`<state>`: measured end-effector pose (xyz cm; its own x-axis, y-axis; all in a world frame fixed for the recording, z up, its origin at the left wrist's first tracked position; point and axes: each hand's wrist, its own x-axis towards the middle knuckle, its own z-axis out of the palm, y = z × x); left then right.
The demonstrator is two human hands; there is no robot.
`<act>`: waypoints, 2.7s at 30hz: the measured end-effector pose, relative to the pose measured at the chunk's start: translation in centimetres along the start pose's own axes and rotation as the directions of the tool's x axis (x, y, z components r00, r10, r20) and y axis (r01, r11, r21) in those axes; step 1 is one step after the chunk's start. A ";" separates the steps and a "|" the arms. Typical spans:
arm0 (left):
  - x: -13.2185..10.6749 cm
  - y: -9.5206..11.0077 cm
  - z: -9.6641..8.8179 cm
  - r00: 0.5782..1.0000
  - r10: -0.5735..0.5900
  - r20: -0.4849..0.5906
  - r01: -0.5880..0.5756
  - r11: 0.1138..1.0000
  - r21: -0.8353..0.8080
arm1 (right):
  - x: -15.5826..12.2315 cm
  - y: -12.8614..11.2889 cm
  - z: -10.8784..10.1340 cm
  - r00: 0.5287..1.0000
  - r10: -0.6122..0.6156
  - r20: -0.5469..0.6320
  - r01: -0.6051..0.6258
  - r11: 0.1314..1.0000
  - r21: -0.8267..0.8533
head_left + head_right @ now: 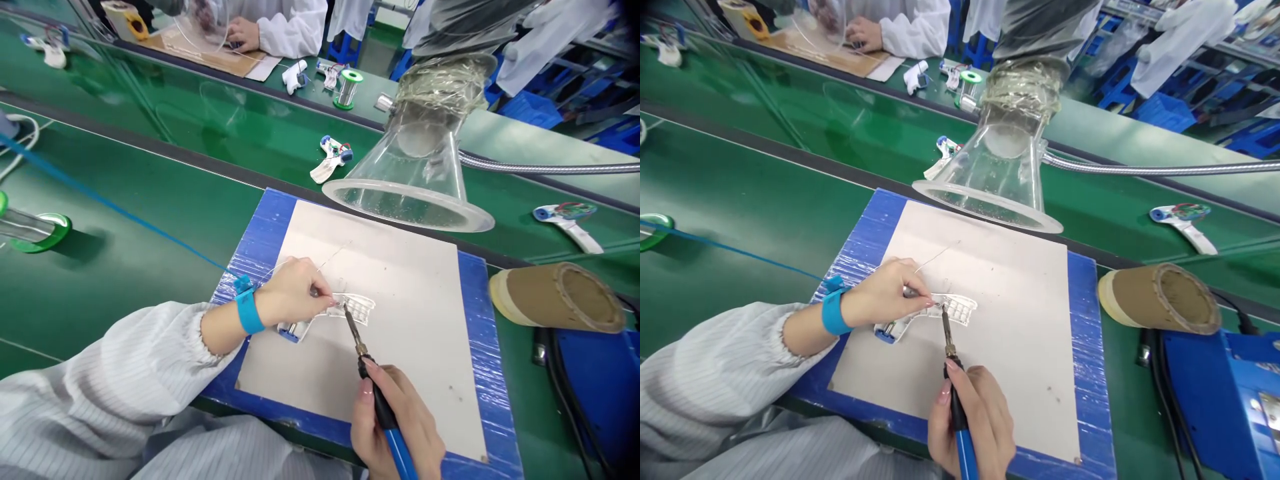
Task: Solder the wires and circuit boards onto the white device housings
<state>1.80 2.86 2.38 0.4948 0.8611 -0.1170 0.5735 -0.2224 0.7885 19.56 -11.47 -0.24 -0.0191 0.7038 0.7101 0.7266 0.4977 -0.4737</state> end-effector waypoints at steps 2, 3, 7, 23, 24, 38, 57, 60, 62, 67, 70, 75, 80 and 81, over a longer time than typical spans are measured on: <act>0.0 0.0 0.0 1.000 -0.001 -0.010 0.001 1.000 -0.013 | -0.1 0.1 0.0 1.000 0.005 0.010 -0.005 1.000 -0.004; 0.0 -0.1 0.0 1.000 0.001 -0.013 -0.001 1.000 -0.018 | -0.1 0.1 0.0 1.000 0.011 0.017 -0.011 1.000 -0.011; 0.1 -0.1 0.0 1.000 -0.001 -0.007 0.000 1.000 -0.024 | -0.4 0.2 -0.1 0.999 0.026 0.033 -0.025 0.999 -0.041; 0.1 0.1 0.0 1.000 -0.015 -0.017 0.015 1.000 0.002 | -0.4 -0.1 -0.1 0.997 0.066 -0.047 -0.072 0.986 -0.148; 0.1 0.2 0.0 1.000 -0.022 -0.013 0.022 1.000 0.003 | -0.3 -0.1 -0.1 0.997 0.069 -0.046 -0.074 0.988 -0.136; 0.1 0.7 -0.1 0.998 -0.055 -0.019 0.056 0.998 0.030 | -0.3 -0.3 -0.1 0.994 0.109 -0.025 -0.111 0.973 -0.201; 0.0 0.3 0.7 0.995 -0.055 -0.078 0.058 0.997 0.043 | 0.8 -0.6 0.2 0.990 0.132 0.041 -0.122 0.974 -0.189; 0.0 0.2 0.8 0.995 -0.052 -0.088 0.056 0.997 0.044 | 0.8 -0.6 0.1 0.991 0.128 0.050 -0.115 0.972 -0.204; 0.1 0.2 0.8 0.995 -0.050 -0.090 0.054 0.997 0.047 | 0.6 -0.5 0.1 0.991 0.126 0.051 -0.112 0.970 -0.218; 0.2 0.5 0.7 0.994 -0.083 -0.073 0.086 0.995 0.049 | -0.2 0.1 0.2 0.970 0.239 -0.030 -0.240 0.950 -0.198; 0.1 0.5 0.8 0.994 -0.079 -0.079 0.083 0.996 0.039 | -0.3 0.6 0.7 0.917 0.374 -0.139 -0.389 0.916 -0.098; 0.2 0.3 0.8 0.994 -0.081 -0.073 0.083 0.996 0.022 | 0.2 0.7 1.3 0.863 0.443 -0.242 -0.463 0.886 -0.029; 0.2 0.0 1.0 0.990 -0.103 -0.092 0.102 0.995 -0.025 | 0.0 0.5 0.8 0.790 0.590 -0.167 -0.605 0.795 -0.051; 0.2 0.0 1.0 0.990 -0.108 -0.095 0.105 0.994 -0.036 | -0.2 0.6 0.7 0.783 0.607 -0.136 -0.618 0.784 -0.060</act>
<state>2.58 2.57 1.75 0.3660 0.9194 -0.1439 0.5982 -0.1139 0.7932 19.51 -11.00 -1.00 0.5194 0.7844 0.3389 0.6227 -0.0758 -0.7788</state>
